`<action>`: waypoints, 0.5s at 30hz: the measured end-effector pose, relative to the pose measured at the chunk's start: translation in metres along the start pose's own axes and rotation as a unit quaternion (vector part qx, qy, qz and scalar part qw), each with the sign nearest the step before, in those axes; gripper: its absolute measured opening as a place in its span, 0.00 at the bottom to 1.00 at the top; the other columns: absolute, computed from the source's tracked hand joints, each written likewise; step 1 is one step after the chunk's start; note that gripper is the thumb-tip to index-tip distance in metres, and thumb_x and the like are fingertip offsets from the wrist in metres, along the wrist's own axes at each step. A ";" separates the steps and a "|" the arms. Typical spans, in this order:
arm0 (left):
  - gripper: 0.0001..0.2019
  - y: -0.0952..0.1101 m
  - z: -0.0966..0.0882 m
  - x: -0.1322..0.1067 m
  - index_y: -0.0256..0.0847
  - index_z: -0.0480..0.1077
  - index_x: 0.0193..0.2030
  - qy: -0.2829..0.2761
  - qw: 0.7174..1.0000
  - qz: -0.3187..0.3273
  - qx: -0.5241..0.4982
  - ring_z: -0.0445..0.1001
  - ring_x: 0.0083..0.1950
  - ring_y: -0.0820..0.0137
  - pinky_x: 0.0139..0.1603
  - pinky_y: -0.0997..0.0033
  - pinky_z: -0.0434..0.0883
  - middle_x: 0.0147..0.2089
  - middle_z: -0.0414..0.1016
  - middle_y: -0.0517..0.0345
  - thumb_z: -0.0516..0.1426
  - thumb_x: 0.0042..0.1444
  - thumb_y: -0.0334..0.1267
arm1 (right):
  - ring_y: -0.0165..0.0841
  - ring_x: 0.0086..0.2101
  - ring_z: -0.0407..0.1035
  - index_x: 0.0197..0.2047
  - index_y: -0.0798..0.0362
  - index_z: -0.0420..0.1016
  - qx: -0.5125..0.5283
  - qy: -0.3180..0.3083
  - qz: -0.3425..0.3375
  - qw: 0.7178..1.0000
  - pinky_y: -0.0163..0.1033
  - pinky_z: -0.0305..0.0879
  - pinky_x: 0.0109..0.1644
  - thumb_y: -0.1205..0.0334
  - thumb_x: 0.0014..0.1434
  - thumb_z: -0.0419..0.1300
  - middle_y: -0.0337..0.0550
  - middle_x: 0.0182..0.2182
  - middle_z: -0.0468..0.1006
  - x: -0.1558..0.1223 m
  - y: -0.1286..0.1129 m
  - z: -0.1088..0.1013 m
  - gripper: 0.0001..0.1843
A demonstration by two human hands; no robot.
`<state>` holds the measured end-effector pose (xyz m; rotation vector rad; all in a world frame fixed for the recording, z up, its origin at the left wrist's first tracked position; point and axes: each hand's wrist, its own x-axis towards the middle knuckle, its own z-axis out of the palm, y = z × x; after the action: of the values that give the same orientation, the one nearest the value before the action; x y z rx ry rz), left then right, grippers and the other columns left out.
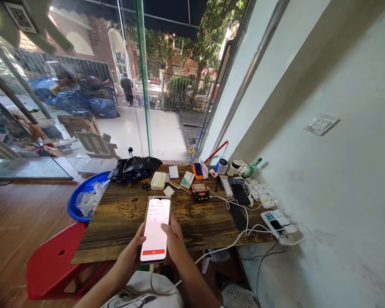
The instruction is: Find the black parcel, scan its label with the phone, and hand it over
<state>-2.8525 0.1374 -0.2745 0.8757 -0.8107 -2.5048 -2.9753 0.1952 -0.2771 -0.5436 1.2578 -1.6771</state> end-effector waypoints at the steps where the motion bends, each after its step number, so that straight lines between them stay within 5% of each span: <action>1: 0.36 0.001 0.001 0.000 0.46 0.54 0.65 -0.004 1.000 0.005 -0.005 0.71 0.52 0.52 0.39 0.64 0.74 0.58 0.69 0.50 0.58 0.47 0.39 | 0.41 0.40 0.71 0.49 0.54 0.68 -0.001 -0.031 0.002 1.000 0.45 0.66 0.45 0.56 0.47 0.56 0.46 0.42 0.77 -0.001 -0.001 -0.004 0.25; 6: 0.33 0.005 0.007 0.000 0.43 0.55 0.63 -0.001 0.999 0.029 -0.036 0.70 0.55 0.52 0.38 0.63 0.75 0.59 0.69 0.48 0.57 0.48 0.39 | 0.42 0.47 0.67 0.51 0.53 0.70 -0.032 -0.134 0.016 0.990 0.47 0.62 0.52 0.63 0.44 0.53 0.44 0.46 0.76 -0.007 -0.004 -0.019 0.28; 10: 0.33 0.004 0.009 0.000 0.44 0.57 0.62 0.012 0.998 0.032 -0.056 0.68 0.58 0.54 0.49 0.62 0.73 0.58 0.70 0.51 0.58 0.46 0.37 | 0.41 0.46 0.68 0.52 0.52 0.70 -0.030 -0.127 0.021 0.991 0.47 0.63 0.52 0.64 0.44 0.53 0.44 0.46 0.76 -0.008 -0.004 -0.019 0.29; 15: 0.34 0.006 0.007 0.000 0.41 0.52 0.64 0.006 0.999 0.016 -0.029 0.73 0.51 0.55 0.43 0.63 0.75 0.56 0.71 0.47 0.56 0.49 0.37 | 0.39 0.41 0.70 0.51 0.51 0.71 -0.050 -0.103 0.024 0.993 0.45 0.66 0.47 0.63 0.46 0.54 0.42 0.43 0.77 -0.007 0.001 -0.017 0.26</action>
<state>-2.8559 0.1357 -0.2662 0.8524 -0.7384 -2.4798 -2.9853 0.2093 -0.2833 -0.7236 1.1976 -1.4836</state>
